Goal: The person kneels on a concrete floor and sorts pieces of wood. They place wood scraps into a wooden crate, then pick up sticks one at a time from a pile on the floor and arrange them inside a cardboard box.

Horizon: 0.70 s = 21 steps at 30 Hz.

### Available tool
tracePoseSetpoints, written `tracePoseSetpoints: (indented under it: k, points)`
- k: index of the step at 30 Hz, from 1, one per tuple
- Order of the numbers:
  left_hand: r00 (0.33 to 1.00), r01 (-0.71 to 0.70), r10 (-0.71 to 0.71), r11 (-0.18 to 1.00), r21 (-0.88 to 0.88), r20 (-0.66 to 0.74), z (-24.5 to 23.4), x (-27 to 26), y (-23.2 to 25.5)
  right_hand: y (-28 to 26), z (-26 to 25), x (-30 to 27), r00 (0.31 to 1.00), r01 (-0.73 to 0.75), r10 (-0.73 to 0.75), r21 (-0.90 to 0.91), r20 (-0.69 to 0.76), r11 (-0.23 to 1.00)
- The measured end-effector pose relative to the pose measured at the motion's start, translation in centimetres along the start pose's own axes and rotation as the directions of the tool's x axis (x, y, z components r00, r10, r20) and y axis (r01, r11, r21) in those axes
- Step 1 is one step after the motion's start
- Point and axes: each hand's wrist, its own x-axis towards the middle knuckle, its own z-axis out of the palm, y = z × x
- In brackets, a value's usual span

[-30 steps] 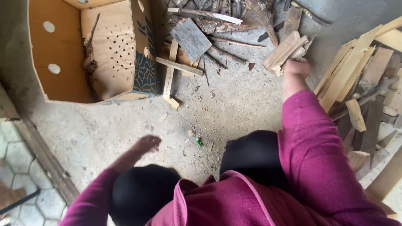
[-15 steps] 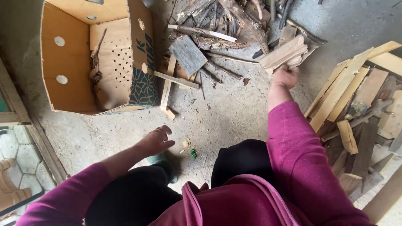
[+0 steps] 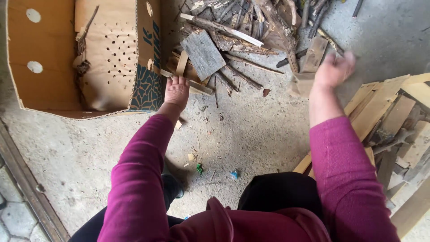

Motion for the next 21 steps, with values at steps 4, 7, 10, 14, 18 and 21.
tracePoseSetpoints:
  k: [4,7,10,14,18,21]
  points:
    - [0.999,0.008,-0.005,0.998,-0.055,0.043,1.7,0.0,-0.3,-12.1,1.0,-1.2,0.979,-0.135,0.078,0.305,0.191,0.943]
    - [1.0,-0.013,0.013,0.998,-0.062,-0.001,1.9,0.6,-0.8,-17.6,1.5,-4.5,0.954,-0.268,0.13,0.571,0.271,0.776]
    - [0.999,-0.033,0.037,0.996,-0.087,0.04,0.5,-0.5,-0.7,-19.4,-0.3,-10.1,0.873,-0.209,-0.054,0.472,0.485,0.857]
    - [0.995,0.067,-0.049,0.974,-0.217,0.088,-0.5,-2.1,-0.3,-17.4,-1.3,-12.8,0.627,0.039,-0.317,0.377,0.712,0.925]
    - [0.902,0.419,-0.413,0.765,-0.49,0.127,-2.4,-3.9,0.7,-16.4,-1.5,-13.7,0.511,-0.018,-0.252,0.304,0.821,0.953]
    - [0.783,0.599,-0.583,0.611,-0.518,0.217,-2.9,-3.5,1.4,-15.6,-0.9,-13.4,0.522,0.052,-0.277,0.294,0.807,0.954]
